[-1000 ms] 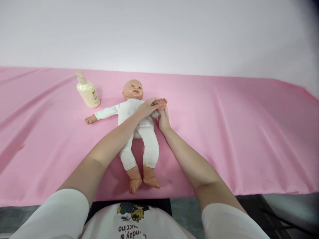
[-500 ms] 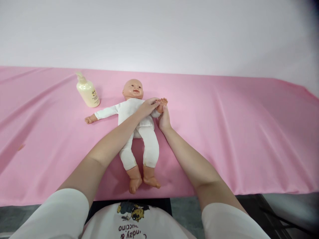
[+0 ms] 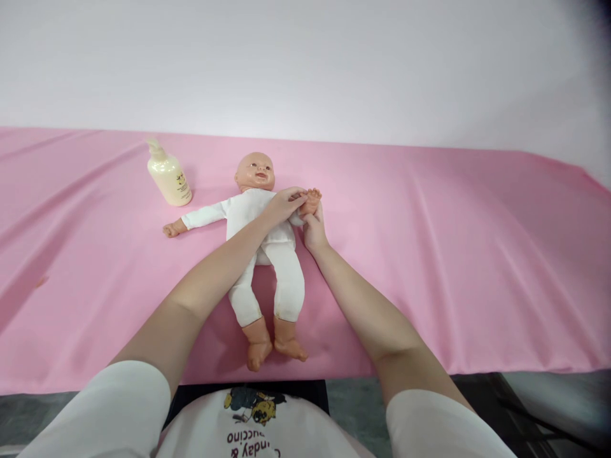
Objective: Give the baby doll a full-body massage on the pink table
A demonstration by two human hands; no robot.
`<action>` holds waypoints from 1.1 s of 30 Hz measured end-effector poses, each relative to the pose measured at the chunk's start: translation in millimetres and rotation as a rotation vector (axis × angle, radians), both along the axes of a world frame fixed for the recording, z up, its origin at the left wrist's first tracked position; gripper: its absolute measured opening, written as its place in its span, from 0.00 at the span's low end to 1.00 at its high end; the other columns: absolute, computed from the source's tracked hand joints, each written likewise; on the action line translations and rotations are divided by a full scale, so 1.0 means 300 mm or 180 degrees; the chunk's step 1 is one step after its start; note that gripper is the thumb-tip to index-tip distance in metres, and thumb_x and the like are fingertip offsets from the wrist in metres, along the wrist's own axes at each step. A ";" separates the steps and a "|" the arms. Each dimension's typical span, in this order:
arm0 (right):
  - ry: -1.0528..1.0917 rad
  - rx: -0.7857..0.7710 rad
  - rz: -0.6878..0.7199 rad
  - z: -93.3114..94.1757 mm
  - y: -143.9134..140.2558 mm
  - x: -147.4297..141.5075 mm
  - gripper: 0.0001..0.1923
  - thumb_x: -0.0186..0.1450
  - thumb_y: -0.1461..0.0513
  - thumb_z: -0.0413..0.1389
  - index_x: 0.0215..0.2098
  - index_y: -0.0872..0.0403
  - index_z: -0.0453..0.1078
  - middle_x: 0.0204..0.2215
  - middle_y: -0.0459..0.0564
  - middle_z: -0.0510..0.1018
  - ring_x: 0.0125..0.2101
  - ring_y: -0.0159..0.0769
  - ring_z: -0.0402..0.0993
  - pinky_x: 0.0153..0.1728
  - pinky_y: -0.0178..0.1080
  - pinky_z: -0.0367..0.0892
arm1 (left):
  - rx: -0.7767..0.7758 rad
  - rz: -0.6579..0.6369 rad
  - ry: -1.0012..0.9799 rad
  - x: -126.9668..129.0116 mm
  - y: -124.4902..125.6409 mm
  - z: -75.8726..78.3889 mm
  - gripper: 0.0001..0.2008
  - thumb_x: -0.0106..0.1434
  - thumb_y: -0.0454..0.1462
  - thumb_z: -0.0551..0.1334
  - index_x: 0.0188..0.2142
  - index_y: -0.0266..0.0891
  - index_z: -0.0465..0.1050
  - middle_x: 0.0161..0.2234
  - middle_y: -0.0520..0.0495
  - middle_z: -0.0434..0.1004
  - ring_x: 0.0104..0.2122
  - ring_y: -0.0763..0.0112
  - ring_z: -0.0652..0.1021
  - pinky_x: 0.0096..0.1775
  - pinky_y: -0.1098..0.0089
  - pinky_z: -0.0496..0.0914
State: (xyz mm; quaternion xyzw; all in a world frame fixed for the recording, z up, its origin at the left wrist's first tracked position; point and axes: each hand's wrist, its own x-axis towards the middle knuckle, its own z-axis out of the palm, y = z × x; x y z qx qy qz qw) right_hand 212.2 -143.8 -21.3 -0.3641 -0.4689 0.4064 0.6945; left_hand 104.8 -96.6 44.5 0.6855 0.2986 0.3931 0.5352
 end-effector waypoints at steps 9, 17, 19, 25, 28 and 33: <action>-0.0337 0.0005 -0.0384 0.023 -0.041 -0.014 0.33 0.60 0.56 0.59 0.61 0.45 0.53 0.66 0.53 0.64 0.65 0.41 0.65 0.69 0.57 0.57 | -0.0001 0.0022 0.0124 -0.008 0.001 -0.004 0.14 0.64 0.30 0.60 0.49 0.35 0.75 0.34 0.48 0.78 0.32 0.73 0.76 0.39 0.71 0.70; -0.0509 0.0225 -0.1063 0.019 -0.022 0.021 0.41 0.66 0.52 0.56 0.70 0.41 0.38 0.74 0.52 0.46 0.73 0.38 0.46 0.72 0.56 0.47 | 0.0291 -0.0653 0.0834 -0.037 -0.046 0.019 0.27 0.66 0.33 0.62 0.64 0.38 0.66 0.62 0.39 0.72 0.60 0.56 0.74 0.61 0.61 0.65; -0.0563 0.0162 -0.1346 0.004 -0.005 0.051 0.44 0.66 0.53 0.55 0.72 0.44 0.34 0.73 0.54 0.46 0.74 0.37 0.44 0.73 0.55 0.41 | 0.0357 -0.0797 0.0923 -0.040 -0.049 0.017 0.25 0.63 0.34 0.64 0.61 0.39 0.71 0.62 0.40 0.73 0.63 0.55 0.72 0.64 0.59 0.62; -0.0631 -0.0196 -0.1818 -0.057 0.043 0.126 0.50 0.63 0.53 0.55 0.73 0.52 0.31 0.74 0.61 0.39 0.75 0.38 0.37 0.73 0.55 0.36 | 0.0837 -0.0917 0.0957 -0.040 -0.046 0.012 0.15 0.66 0.36 0.58 0.49 0.41 0.79 0.55 0.44 0.79 0.56 0.61 0.77 0.60 0.63 0.66; -0.0637 -0.0331 -0.1952 -0.073 0.058 0.133 0.50 0.63 0.51 0.54 0.73 0.54 0.30 0.73 0.64 0.37 0.74 0.39 0.42 0.73 0.55 0.37 | 0.1034 -0.0607 0.0774 -0.064 -0.053 0.019 0.15 0.69 0.38 0.54 0.45 0.39 0.79 0.48 0.44 0.82 0.48 0.65 0.79 0.53 0.65 0.69; -0.1027 -0.0250 -0.1650 -0.079 0.062 0.137 0.43 0.68 0.48 0.46 0.74 0.48 0.31 0.74 0.59 0.39 0.73 0.37 0.49 0.71 0.59 0.44 | 0.0835 0.0050 0.0220 -0.180 -0.103 0.025 0.15 0.69 0.39 0.52 0.41 0.38 0.77 0.43 0.43 0.82 0.46 0.64 0.79 0.52 0.64 0.70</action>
